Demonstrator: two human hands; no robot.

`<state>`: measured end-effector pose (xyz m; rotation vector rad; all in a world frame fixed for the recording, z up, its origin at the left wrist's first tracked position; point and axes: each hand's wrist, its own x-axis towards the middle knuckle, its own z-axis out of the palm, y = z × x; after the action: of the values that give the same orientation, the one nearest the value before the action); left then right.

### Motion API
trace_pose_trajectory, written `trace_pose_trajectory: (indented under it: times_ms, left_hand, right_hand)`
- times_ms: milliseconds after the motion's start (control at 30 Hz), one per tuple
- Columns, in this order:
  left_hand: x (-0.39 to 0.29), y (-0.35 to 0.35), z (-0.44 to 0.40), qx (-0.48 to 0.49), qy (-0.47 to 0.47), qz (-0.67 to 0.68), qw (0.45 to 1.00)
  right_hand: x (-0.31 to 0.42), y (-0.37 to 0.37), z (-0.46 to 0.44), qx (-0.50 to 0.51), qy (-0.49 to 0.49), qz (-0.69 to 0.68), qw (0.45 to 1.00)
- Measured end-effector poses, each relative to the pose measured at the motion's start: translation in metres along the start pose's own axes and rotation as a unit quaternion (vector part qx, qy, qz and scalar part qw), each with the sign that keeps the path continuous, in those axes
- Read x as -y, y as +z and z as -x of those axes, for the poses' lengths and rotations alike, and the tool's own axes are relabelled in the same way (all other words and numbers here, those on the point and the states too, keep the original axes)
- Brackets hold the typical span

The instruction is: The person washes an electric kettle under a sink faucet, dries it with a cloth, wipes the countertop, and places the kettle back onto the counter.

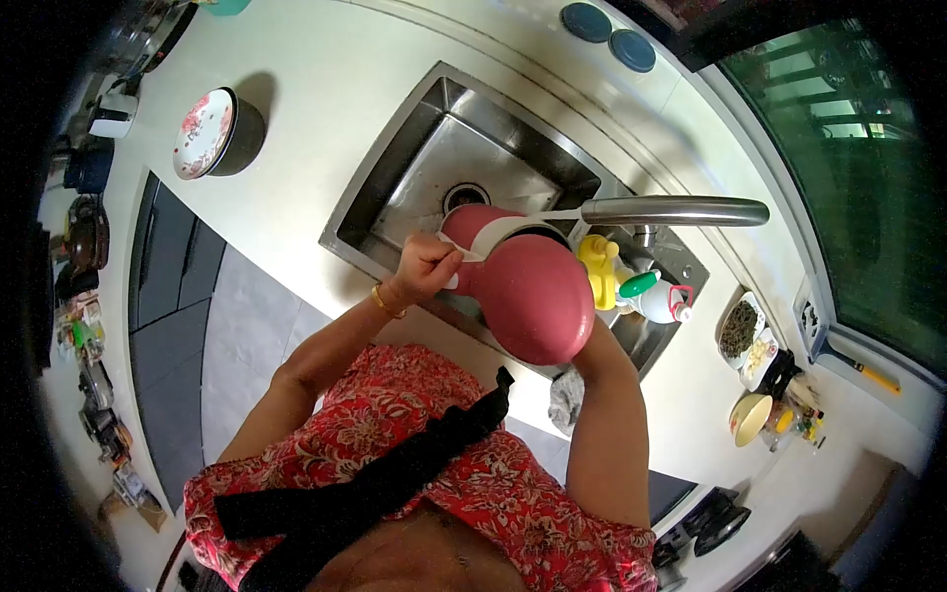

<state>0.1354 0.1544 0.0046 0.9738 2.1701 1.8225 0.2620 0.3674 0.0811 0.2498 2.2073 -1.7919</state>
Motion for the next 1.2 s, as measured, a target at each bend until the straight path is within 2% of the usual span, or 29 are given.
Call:
trace_pose_trajectory:
  times_ms: [167,333,433,500,600,700,767,800,867,1000,1033,1133,1200]
  left_hand:
    - [0.006,-0.005,0.013,-0.019,0.024,-0.041,0.999]
    - [0.009,-0.01,0.009,-0.007,0.041,-0.057,0.997]
    - [0.015,-0.01,0.004,-0.057,-0.013,-0.054,0.997]
    - [0.016,-0.016,0.001,-0.063,-0.06,0.012,0.996]
    - [0.02,-0.009,0.004,-0.05,-0.019,-0.008,0.999]
    - [0.012,-0.005,0.008,-0.065,-0.063,0.017,0.996]
    - [0.016,-0.009,0.009,-0.103,-0.089,0.033,0.99]
    - [0.018,-0.012,0.009,-0.137,-0.115,0.052,0.982]
    - [0.019,-0.017,0.01,-0.126,-0.123,0.062,0.982]
    - [0.018,-0.012,0.012,-0.093,-0.075,0.018,0.993]
    - [0.015,-0.01,0.013,-0.08,-0.048,-0.009,0.996]
    - [0.011,-0.006,0.012,-0.032,-0.042,0.002,0.999]
    - [0.01,-0.005,0.008,-0.036,-0.012,-0.023,0.999]
  right_hand:
    - [0.002,0.009,0.005,-0.027,0.007,-0.023,0.999]
    - [-0.024,0.041,-0.055,-0.063,-0.146,0.149,0.976]
    - [-0.027,0.037,-0.073,-0.052,-0.167,0.193,0.966]
    - [-0.025,0.032,-0.072,-0.045,-0.164,0.197,0.966]
    - [-0.024,0.032,-0.073,-0.043,-0.17,0.233,0.957]
    - [-0.013,0.031,-0.078,-0.019,-0.205,0.366,0.907]
    - [-0.014,0.033,-0.08,-0.011,-0.216,0.391,0.894]
    - [-0.013,0.033,-0.079,-0.01,-0.219,0.385,0.897]
    - [-0.013,0.032,-0.08,-0.005,-0.217,0.365,0.905]
    - [-0.012,0.024,-0.078,0.008,-0.193,0.289,0.937]
    - [-0.01,0.022,-0.074,0.014,-0.177,0.258,0.95]
    - [0.003,0.006,-0.048,0.027,-0.087,0.131,0.987]
    - [0.01,-0.001,-0.03,0.025,-0.031,0.06,0.997]
